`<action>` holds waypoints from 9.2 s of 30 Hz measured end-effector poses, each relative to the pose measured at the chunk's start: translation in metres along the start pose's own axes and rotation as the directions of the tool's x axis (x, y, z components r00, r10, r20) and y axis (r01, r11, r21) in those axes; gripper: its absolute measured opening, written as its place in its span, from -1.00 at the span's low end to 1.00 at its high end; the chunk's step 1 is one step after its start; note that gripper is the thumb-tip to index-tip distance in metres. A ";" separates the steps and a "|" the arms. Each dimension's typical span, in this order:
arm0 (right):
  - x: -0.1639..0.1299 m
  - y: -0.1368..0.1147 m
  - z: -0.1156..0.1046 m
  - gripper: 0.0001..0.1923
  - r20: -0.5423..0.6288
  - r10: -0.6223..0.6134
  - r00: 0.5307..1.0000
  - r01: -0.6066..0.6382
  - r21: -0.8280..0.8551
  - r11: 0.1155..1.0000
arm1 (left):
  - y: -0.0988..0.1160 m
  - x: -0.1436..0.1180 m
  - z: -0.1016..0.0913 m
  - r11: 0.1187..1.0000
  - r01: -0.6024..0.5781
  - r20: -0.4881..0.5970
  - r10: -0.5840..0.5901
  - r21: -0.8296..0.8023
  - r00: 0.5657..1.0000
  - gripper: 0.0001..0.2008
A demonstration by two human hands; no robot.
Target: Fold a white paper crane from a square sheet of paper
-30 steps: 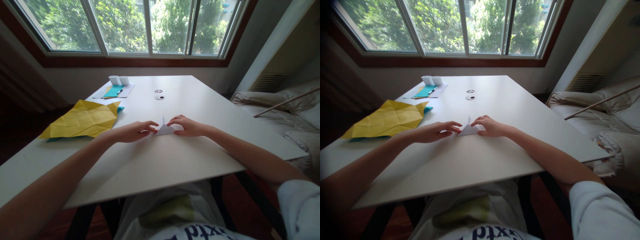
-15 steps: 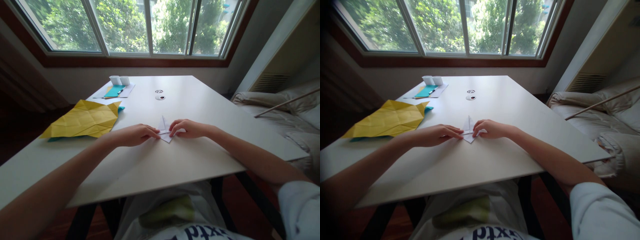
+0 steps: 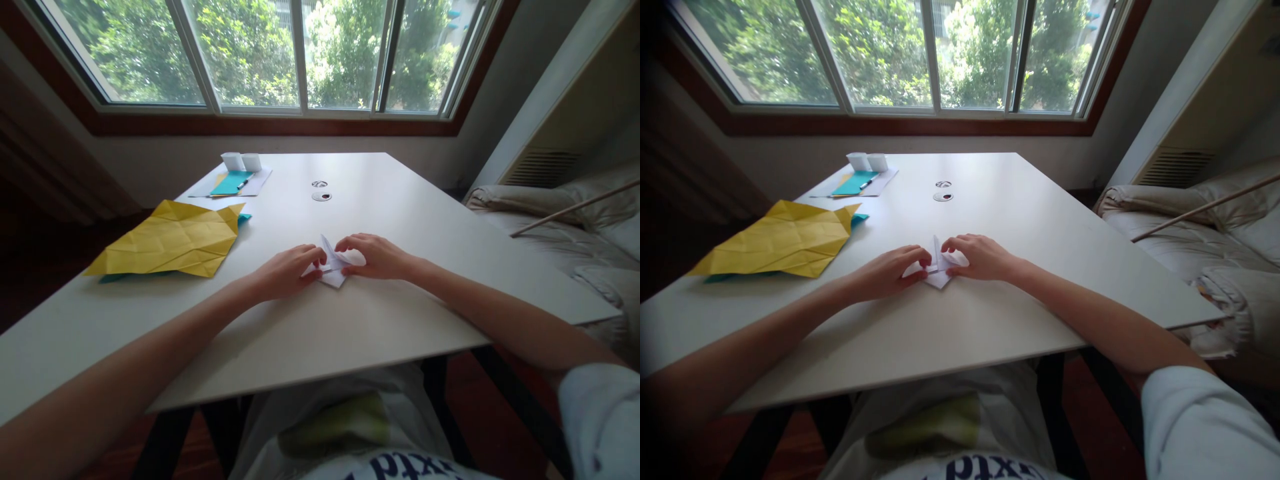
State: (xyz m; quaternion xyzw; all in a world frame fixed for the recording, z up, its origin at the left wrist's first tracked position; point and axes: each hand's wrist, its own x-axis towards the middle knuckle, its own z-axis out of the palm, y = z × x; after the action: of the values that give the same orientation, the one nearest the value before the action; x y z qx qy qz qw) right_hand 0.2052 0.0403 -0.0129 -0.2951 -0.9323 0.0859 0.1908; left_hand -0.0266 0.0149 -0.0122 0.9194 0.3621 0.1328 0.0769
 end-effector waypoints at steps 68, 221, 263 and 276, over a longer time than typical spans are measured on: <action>0.001 0.008 -0.002 -0.80 -0.329 -0.029 0.944 0.022 -0.026 0.999 | -0.023 -0.001 -0.005 0.997 -0.042 -0.165 0.052 0.062 0.985 -0.64; 0.008 0.022 0.003 -0.68 -0.075 0.316 0.946 -0.303 0.146 0.942 | -0.014 0.018 0.012 0.938 0.345 -0.275 -0.336 -0.017 0.901 -0.62; 0.005 0.023 0.003 -0.58 -0.073 0.321 0.944 -0.305 0.165 0.938 | -0.018 0.013 0.003 0.612 0.284 -0.057 -0.476 -0.738 0.878 -0.74; 0.006 0.022 0.003 -0.60 -0.064 0.316 0.947 -0.301 0.173 0.938 | -0.016 0.015 0.006 0.657 0.248 -0.087 -0.433 -0.712 0.897 -0.71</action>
State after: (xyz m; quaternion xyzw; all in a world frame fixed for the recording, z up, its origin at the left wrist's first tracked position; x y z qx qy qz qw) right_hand 0.2109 0.0617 -0.0203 -0.4249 -0.8547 0.1763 0.2404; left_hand -0.0243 0.0361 -0.0186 0.7155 0.4609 0.3538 0.3878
